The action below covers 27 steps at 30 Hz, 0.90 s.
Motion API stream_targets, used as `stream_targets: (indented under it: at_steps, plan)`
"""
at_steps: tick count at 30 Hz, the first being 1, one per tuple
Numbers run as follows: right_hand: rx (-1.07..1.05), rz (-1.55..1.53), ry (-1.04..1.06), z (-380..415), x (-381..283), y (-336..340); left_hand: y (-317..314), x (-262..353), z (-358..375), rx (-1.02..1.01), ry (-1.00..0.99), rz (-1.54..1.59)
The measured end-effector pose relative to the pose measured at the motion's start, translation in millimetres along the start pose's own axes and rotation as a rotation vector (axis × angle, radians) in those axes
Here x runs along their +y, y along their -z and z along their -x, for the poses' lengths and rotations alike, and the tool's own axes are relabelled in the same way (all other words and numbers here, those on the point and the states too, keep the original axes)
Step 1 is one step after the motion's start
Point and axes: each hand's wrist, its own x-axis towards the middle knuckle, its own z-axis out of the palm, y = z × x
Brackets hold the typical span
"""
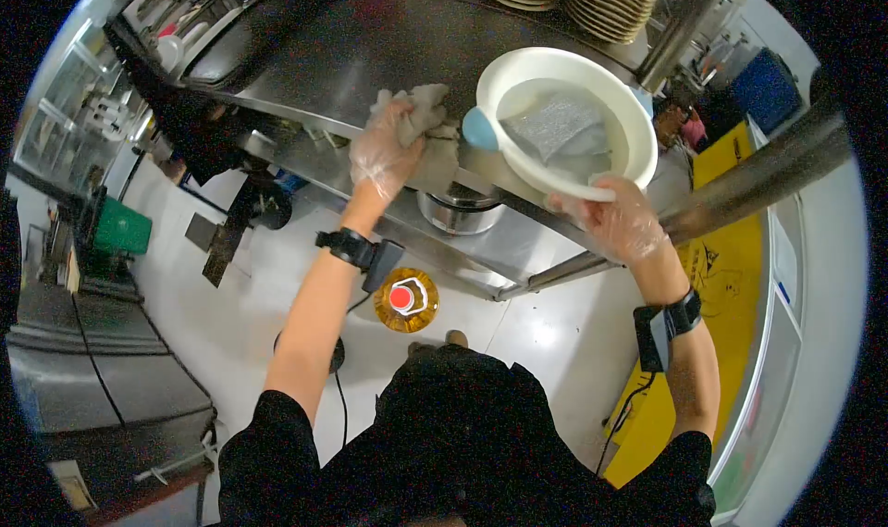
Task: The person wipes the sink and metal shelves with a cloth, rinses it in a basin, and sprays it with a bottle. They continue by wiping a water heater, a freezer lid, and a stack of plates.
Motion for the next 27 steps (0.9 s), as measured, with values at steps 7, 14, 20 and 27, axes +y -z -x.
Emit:
stream_targets:
  at_steps: [7,14,20,27]
  plan:
    - [-0.045,0.160,-0.091,-0.4,29.6,-27.5,44.8,17.6,94.9,0.212,0.483,0.706]
    - [-0.171,0.485,-0.213,29.1,80.9,-102.9,93.7,19.1,202.3,0.422,1.087,1.812]
    - [-0.382,0.633,-0.310,41.7,159.6,-185.7,180.1,-6.5,287.5,0.680,1.102,1.720]
    - [-0.451,0.628,-0.435,80.2,274.2,-298.2,304.9,-71.7,364.0,0.761,1.198,1.540]
